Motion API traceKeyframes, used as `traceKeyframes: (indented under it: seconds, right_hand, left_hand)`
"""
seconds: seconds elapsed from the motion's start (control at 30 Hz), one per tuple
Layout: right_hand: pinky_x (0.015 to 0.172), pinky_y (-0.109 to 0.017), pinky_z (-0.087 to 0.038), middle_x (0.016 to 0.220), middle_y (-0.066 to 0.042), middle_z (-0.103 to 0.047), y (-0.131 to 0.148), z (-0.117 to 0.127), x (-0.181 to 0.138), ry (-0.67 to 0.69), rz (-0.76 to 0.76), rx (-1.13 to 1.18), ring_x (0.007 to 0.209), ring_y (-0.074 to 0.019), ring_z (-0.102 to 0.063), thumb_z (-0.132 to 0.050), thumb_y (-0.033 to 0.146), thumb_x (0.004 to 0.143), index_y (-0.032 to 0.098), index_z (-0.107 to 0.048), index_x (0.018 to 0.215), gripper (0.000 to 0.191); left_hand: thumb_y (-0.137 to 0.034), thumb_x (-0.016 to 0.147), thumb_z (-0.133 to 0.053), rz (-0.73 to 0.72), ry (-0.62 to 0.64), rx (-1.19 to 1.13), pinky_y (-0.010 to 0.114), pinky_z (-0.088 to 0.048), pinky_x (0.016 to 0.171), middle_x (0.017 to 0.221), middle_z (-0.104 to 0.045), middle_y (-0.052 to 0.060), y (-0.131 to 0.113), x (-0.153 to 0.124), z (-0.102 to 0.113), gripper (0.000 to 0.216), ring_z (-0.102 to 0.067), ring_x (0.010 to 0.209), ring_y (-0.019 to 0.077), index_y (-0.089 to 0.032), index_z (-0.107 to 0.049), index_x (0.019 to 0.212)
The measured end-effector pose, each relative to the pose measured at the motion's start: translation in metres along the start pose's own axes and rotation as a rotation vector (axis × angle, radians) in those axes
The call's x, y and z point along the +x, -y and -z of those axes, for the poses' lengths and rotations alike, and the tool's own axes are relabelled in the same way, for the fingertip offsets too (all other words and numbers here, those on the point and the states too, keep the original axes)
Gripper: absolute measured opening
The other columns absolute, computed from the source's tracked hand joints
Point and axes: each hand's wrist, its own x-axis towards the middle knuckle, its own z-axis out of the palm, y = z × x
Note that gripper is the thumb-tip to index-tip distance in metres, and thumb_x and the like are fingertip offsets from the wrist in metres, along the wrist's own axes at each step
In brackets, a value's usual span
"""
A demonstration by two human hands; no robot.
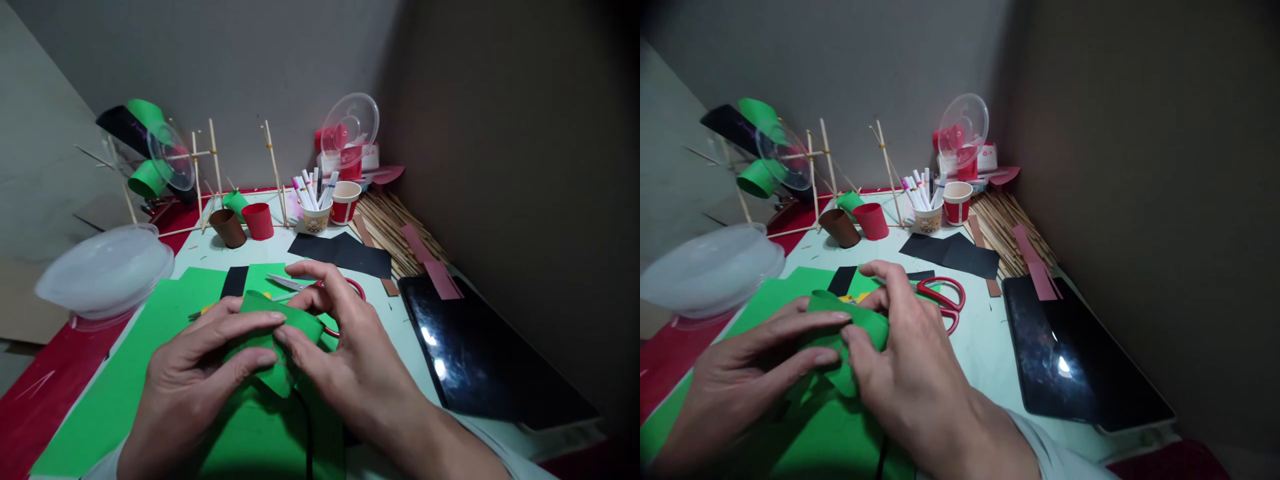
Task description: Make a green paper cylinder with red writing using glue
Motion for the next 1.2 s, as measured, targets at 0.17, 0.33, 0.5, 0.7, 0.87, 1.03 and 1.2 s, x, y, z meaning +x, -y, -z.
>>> traceKeyframes:
  seconds: [0.17,0.33,0.5,0.7,0.87,1.03,1.2]
  right_hand:
    - [0.076,-0.040,-0.053,0.090,-0.001,-0.068,0.002,-0.003,0.001,0.056,-0.025,0.079,0.081,-0.0223,-0.068,-0.064,0.023,0.087,0.028,-0.051,0.126,0.041]
    - [0.080,-0.036,-0.056,0.097,-0.004,-0.069,0.004,-0.004,0.003,0.015,-0.029,0.159,0.087,-0.0206,-0.068,-0.069,0.024,0.083,0.026,-0.051,0.124,0.045]
    - [0.077,-0.033,-0.055,0.092,-0.001,-0.069,0.006,-0.007,0.005,-0.047,-0.066,0.164,0.086,-0.0187,-0.066,-0.072,0.026,0.081,0.027,-0.056,0.118,0.040]
    - [0.073,-0.028,-0.049,0.083,0.004,-0.065,0.008,-0.004,0.009,-0.056,-0.086,0.217,0.078,-0.0142,-0.062,-0.072,0.019,0.082,0.026,-0.058,0.115,0.037]
    - [0.071,-0.025,-0.047,0.079,0.005,-0.064,0.006,0.000,0.013,-0.026,-0.118,0.267,0.074,-0.0123,-0.059,-0.077,0.024,0.081,0.024,-0.059,0.114,0.038]
    - [0.070,-0.025,-0.047,0.081,0.004,-0.065,0.005,0.004,0.017,0.070,-0.190,0.353,0.076,-0.0131,-0.061,-0.081,0.031,0.079,0.022,-0.057,0.113,0.042]
    - [0.055,-0.022,-0.038,0.071,0.008,-0.060,0.001,0.006,0.020,0.061,-0.247,0.403,0.061,-0.0089,-0.049,-0.086,0.034,0.074,0.020,-0.058,0.110,0.047]
  left_hand:
    - [-0.066,0.072,-0.075,-0.124,0.029,0.083,0.043,-0.057,0.092,0.081,-0.082,-0.006,0.014,-0.001,0.000,0.016,-0.077,0.080,0.0290,-0.054,-0.080,0.081]
    - [-0.064,0.074,-0.075,-0.053,-0.038,0.058,0.035,-0.054,0.094,0.088,-0.082,-0.010,0.016,-0.006,0.001,0.016,-0.076,0.081,0.0239,-0.053,-0.080,0.084]
    - [-0.060,0.074,-0.077,-0.022,-0.082,0.009,0.033,-0.055,0.084,0.081,-0.082,-0.010,0.004,-0.006,0.001,0.010,-0.072,0.073,0.0211,-0.052,-0.081,0.079]
    - [-0.035,0.072,-0.080,-0.057,-0.113,-0.057,0.026,-0.056,0.073,0.081,-0.081,-0.011,0.006,-0.006,0.000,0.015,-0.071,0.070,0.0166,-0.047,-0.082,0.081]
    - [-0.032,0.071,-0.081,0.014,-0.074,-0.050,0.026,-0.054,0.086,0.085,-0.082,-0.014,0.005,-0.005,0.002,0.021,-0.073,0.077,0.0157,-0.050,-0.081,0.083]
    - [-0.036,0.070,-0.082,0.103,-0.033,-0.009,0.039,-0.044,0.108,0.085,-0.082,-0.010,0.000,-0.001,0.006,0.015,-0.073,0.079,0.0200,-0.045,-0.082,0.081]
    - [-0.035,0.073,-0.083,0.107,0.043,-0.077,0.027,-0.054,0.082,0.089,-0.082,-0.009,-0.002,0.004,0.005,0.019,-0.071,0.082,0.0180,-0.041,-0.083,0.091]
